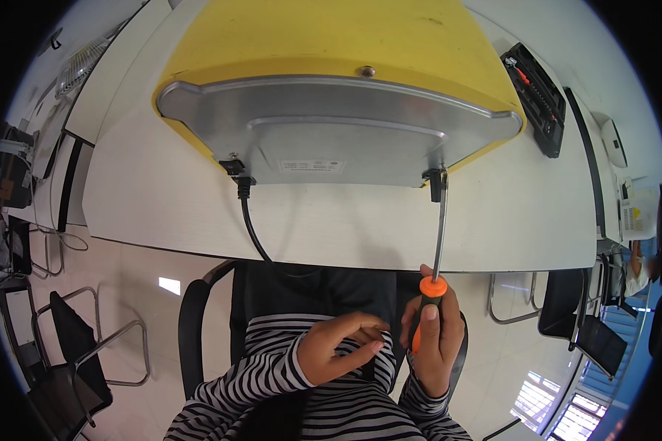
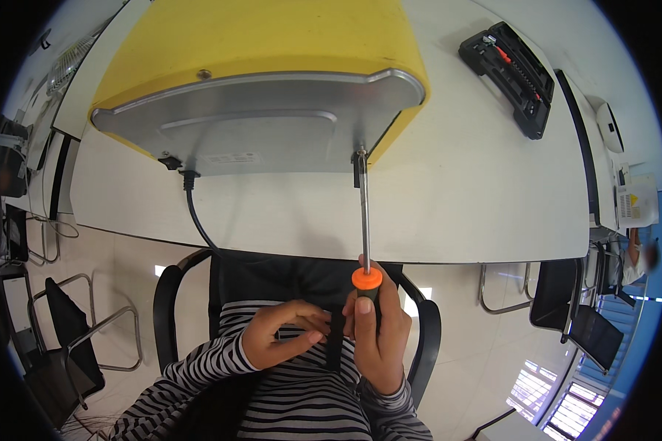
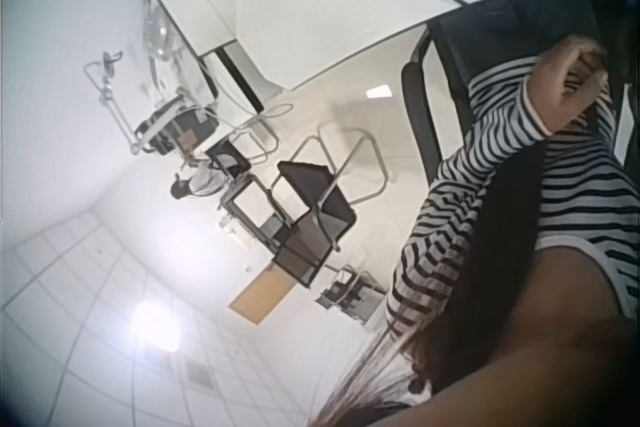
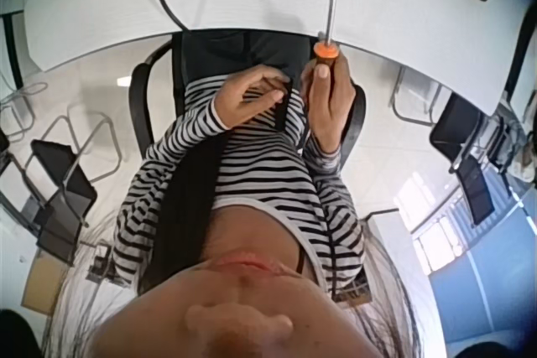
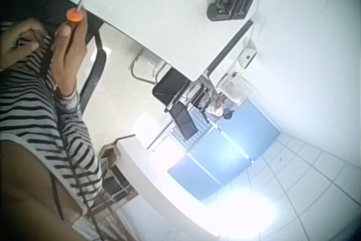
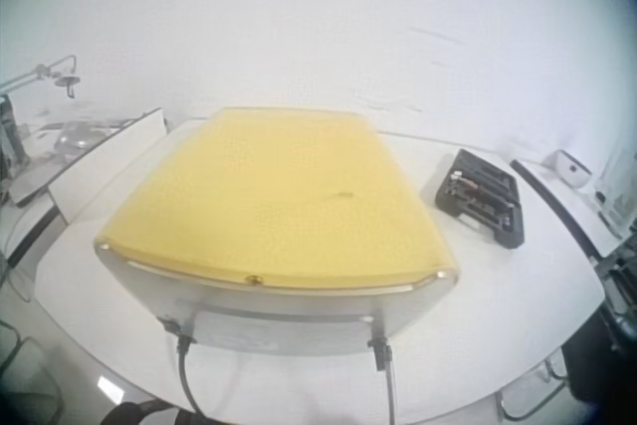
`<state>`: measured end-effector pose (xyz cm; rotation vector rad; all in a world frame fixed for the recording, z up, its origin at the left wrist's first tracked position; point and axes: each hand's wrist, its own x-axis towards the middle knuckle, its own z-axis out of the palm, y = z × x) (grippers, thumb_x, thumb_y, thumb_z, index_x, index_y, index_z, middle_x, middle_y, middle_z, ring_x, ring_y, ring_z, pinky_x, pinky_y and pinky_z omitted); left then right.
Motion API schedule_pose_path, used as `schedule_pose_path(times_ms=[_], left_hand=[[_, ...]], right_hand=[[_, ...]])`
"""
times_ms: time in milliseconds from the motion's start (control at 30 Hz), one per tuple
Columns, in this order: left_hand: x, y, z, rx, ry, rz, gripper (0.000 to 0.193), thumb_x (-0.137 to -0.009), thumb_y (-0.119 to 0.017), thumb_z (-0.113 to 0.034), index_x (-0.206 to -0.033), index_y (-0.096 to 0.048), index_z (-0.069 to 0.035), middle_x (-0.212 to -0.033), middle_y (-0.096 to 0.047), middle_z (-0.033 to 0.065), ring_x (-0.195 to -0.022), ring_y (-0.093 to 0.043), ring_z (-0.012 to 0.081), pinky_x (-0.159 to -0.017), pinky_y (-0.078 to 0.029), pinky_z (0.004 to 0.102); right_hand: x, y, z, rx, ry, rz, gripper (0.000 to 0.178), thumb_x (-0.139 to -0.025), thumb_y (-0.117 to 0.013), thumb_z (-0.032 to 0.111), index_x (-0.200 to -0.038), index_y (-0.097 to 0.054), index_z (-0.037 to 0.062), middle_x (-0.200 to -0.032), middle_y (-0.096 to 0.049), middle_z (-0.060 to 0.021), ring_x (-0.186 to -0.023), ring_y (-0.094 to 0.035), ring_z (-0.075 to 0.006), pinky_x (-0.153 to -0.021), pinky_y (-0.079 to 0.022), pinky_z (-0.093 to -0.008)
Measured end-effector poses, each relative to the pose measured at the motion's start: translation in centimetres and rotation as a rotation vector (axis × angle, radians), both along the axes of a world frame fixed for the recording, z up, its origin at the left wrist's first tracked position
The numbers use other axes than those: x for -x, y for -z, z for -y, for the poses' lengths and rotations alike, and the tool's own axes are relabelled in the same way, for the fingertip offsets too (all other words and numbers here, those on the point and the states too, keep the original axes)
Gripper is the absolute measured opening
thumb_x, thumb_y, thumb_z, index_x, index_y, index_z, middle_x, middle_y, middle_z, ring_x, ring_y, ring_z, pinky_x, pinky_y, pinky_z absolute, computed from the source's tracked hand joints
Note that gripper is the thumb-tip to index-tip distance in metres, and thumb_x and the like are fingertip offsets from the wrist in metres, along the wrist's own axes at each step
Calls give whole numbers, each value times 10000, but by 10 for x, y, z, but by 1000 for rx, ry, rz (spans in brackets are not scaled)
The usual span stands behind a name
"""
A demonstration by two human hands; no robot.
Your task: The person uses a screwdriver to tighten screws on the back panel of a yellow electronic device placed on a white table. The person repeatedly picks up screws and secures them into the device's casing.
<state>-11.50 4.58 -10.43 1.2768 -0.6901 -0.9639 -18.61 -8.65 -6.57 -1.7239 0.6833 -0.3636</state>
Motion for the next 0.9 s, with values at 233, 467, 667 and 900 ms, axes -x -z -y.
schedule_pose_path(times_ms=[233,467,667,900], left_hand=[[3,3,2,15,51,18,225,-827,-497,-94,-1000,-485,50,-872,-580,141,-802,-601,199,-706,-481,270],[2,9,13,134,406,-242,259,-883,-407,-177,-1000,-483,42,-893,-555,104,-879,-535,165,-794,-422,287],[16,14,26,346,492,-613,258,-870,-434,-138,-1069,-454,26,-1004,-515,82,-950,-493,145,-836,-393,266],[22,8,24,309,387,-747,290,-819,-513,-70,-1090,-442,0,-1005,-519,66,-973,-491,144,-865,-380,286]], right_hand=[[-2,-3,0,-174,-42,57,446,-881,-334,295,-1108,-408,-82,-572,-479,-53,-393,-409,-79,-376,-315,-177],[2,-17,6,-582,-110,138,476,-875,-244,260,-1054,-396,-153,-541,-496,-123,-466,-491,-170,-431,-399,-237],[-1,-17,4,-536,-167,191,505,-867,-214,264,-1006,-396,-186,-593,-548,-213,-628,-538,-275,-615,-442,-303],[1,-22,2,-247,-105,166,510,-841,-301,299,-984,-442,-169,-648,-575,-204,-668,-556,-249,-671,-442,-305]])
